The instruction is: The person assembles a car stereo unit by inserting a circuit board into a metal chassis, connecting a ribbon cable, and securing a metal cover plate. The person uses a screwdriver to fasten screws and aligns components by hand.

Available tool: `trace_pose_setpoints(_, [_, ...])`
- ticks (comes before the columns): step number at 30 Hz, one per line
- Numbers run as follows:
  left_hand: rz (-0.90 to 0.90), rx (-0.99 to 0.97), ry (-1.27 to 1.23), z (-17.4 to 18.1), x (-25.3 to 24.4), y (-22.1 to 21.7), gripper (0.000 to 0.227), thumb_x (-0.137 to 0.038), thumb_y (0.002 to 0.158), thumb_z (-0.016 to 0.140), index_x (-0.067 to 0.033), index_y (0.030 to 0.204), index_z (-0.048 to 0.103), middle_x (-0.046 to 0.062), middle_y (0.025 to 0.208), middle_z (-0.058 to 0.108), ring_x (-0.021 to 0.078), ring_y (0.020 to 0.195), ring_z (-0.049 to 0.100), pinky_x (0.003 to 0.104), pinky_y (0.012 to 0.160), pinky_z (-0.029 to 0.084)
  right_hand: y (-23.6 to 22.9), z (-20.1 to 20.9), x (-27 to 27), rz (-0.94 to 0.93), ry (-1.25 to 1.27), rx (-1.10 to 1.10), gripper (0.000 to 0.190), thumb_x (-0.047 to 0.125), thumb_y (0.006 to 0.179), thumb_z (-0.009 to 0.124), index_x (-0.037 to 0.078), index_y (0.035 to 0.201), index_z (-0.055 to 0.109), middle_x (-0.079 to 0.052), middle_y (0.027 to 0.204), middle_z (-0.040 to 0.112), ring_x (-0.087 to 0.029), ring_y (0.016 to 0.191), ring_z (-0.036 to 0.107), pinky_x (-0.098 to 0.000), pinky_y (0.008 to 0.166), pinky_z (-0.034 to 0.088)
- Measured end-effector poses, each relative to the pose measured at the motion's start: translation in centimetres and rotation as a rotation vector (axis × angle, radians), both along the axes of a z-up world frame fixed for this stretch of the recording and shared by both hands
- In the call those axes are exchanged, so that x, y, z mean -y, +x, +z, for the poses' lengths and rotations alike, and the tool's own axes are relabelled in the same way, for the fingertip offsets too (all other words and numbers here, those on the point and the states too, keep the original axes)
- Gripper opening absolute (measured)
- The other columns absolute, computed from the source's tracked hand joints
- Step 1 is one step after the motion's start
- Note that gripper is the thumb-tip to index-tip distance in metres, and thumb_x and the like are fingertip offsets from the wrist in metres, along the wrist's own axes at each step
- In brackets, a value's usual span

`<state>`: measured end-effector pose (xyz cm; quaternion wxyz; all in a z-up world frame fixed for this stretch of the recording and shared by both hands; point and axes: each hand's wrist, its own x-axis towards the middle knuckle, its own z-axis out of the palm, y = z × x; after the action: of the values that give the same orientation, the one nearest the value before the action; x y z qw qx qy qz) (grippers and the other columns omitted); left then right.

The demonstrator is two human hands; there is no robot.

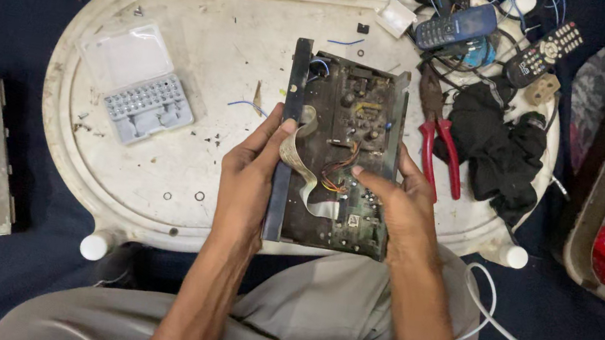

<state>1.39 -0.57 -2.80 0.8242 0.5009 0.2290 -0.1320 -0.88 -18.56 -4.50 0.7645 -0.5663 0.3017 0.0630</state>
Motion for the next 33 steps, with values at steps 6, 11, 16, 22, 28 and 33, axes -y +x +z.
trace_pose_setpoints(6, [0.003, -0.024, -0.123, 0.8, -0.4, -0.2, 0.056, -0.027, 0.094, 0.066, 0.0016, 0.143, 0.061, 0.011, 0.127, 0.073, 0.0137, 0.105, 0.068, 0.027, 0.091, 0.054, -0.7, 0.5, 0.2, 0.021, 0.057, 0.054, 0.057, -0.005, 0.079, 0.073, 0.000, 0.135, 0.064, -0.011, 0.110, 0.075, -0.018, 0.091, 0.074, -0.0328, 0.080, 0.061])
trace_pose_setpoints(11, [-0.015, 0.054, -0.081, 1.6, -0.9, -0.2, 0.053, -0.025, 0.097, 0.064, -0.0006, 0.143, 0.059, 0.011, 0.128, 0.072, 0.0124, 0.108, 0.067, 0.027, 0.094, 0.053, -0.8, 0.9, -0.3, 0.014, -0.013, 0.093, 0.057, -0.006, 0.079, 0.074, 0.002, 0.134, 0.064, -0.008, 0.110, 0.075, -0.016, 0.091, 0.072, -0.0308, 0.079, 0.060])
trace_pose_setpoints(16, [-0.019, 0.085, -0.044, 1.5, -0.9, 0.0, 0.051, -0.024, 0.098, 0.063, -0.0016, 0.144, 0.058, 0.010, 0.131, 0.071, 0.0116, 0.113, 0.066, 0.026, 0.098, 0.051, -0.4, 1.3, -0.6, 0.020, -0.086, 0.145, 0.063, -0.006, 0.079, 0.074, 0.006, 0.140, 0.061, -0.005, 0.115, 0.074, -0.013, 0.097, 0.070, -0.0282, 0.085, 0.057])
trace_pose_setpoints(22, [-0.003, 0.162, -0.032, 0.9, -1.1, 0.0, 0.049, -0.022, 0.100, 0.064, -0.0014, 0.144, 0.058, 0.011, 0.137, 0.068, 0.0119, 0.120, 0.064, 0.026, 0.104, 0.049, -0.3, 1.5, -0.5, 0.038, -0.144, 0.174, 0.062, -0.006, 0.080, 0.074, 0.003, 0.140, 0.062, -0.006, 0.118, 0.074, -0.014, 0.102, 0.070, -0.0281, 0.092, 0.055])
trace_pose_setpoints(28, [-0.026, 0.141, 0.019, 1.0, -1.2, 0.0, 0.050, -0.020, 0.099, 0.064, -0.0032, 0.145, 0.058, 0.012, 0.132, 0.071, 0.0126, 0.113, 0.065, 0.028, 0.100, 0.050, -0.2, 1.6, -0.5, 0.042, -0.141, 0.202, 0.065, -0.004, 0.081, 0.074, 0.003, 0.144, 0.057, -0.007, 0.120, 0.073, -0.014, 0.105, 0.070, -0.0283, 0.095, 0.055])
trace_pose_setpoints(33, [-0.028, 0.201, 0.017, 1.7, -1.0, 0.0, 0.050, -0.018, 0.099, 0.064, -0.0026, 0.146, 0.056, 0.011, 0.135, 0.069, 0.0111, 0.116, 0.064, 0.027, 0.103, 0.049, -0.7, 2.0, -1.0, 0.013, -0.166, 0.278, 0.065, -0.006, 0.085, 0.073, 0.000, 0.146, 0.055, -0.007, 0.123, 0.071, -0.014, 0.106, 0.068, -0.0282, 0.095, 0.054])
